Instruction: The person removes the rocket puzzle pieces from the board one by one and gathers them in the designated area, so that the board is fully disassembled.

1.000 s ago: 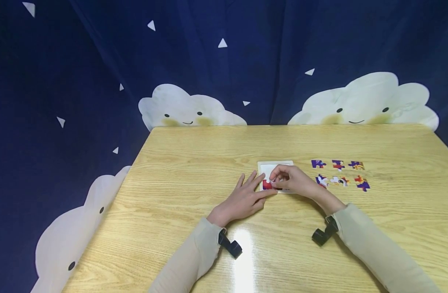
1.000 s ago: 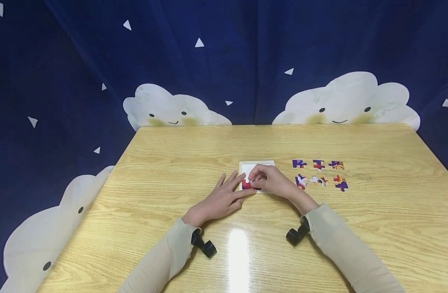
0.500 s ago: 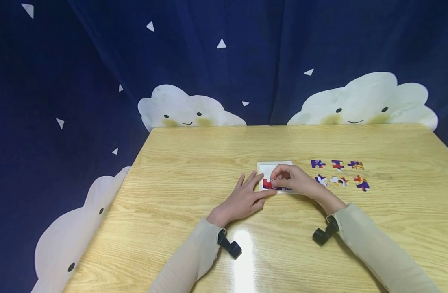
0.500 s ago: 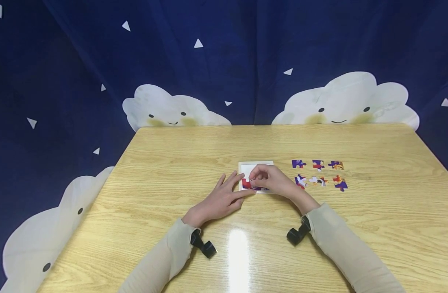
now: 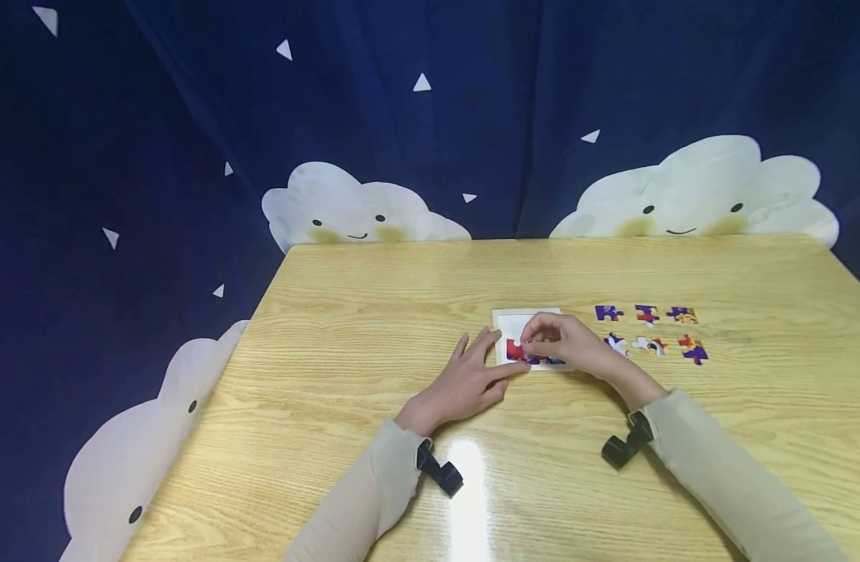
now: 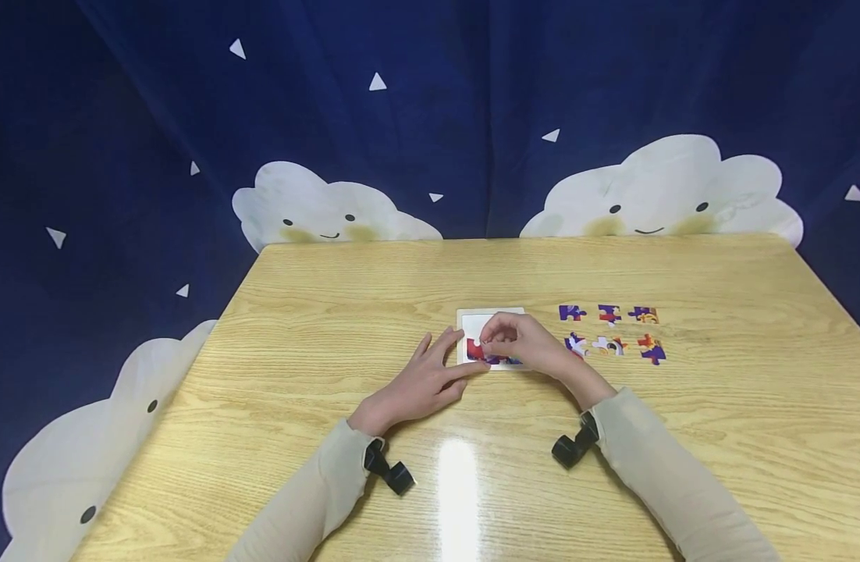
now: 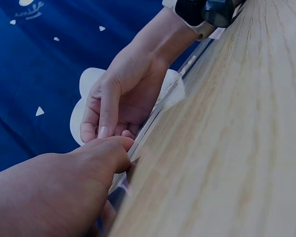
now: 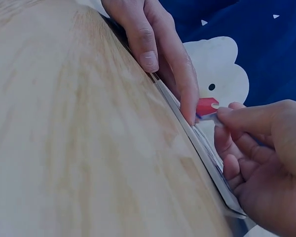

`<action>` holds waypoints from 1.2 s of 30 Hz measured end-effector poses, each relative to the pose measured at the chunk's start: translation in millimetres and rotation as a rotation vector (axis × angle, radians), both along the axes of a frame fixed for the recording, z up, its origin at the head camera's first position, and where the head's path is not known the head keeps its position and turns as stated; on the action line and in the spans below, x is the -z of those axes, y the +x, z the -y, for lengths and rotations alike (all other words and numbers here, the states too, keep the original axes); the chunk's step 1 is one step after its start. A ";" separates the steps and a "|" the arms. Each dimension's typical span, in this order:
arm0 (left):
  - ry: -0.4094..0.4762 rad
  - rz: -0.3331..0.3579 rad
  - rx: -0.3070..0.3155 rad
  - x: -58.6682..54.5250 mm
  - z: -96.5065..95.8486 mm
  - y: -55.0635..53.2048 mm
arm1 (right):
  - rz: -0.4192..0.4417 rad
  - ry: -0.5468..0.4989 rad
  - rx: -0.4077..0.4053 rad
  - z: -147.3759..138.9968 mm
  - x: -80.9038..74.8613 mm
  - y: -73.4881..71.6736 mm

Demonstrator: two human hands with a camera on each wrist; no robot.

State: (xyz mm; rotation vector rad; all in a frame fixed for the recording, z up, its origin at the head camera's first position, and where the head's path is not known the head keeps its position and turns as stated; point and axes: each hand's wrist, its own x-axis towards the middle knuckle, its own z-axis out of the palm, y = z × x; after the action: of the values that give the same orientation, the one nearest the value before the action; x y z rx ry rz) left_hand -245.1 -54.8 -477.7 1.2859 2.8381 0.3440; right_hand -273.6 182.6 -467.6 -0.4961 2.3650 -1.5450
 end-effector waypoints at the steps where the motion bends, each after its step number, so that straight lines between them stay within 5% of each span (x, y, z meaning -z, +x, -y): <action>1: 0.001 0.004 -0.001 -0.1 0.1 0.1 | -0.002 -0.001 0.007 -1.1 0.3 0.3; 13: 0.003 0.032 -0.013 -0.6 0.9 0.9 | -0.023 -0.059 0.060 -21.2 0.7 12.1; 36: 0.002 0.045 -0.023 0.3 0.2 0.6 | -0.099 0.048 0.104 -58.9 0.3 41.5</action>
State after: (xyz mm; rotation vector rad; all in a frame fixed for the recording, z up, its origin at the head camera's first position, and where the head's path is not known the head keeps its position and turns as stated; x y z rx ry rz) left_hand -244.5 -55.0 -478.0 1.2301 2.8182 0.3715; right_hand -232.1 241.5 -467.9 -0.4553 2.5332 -1.5359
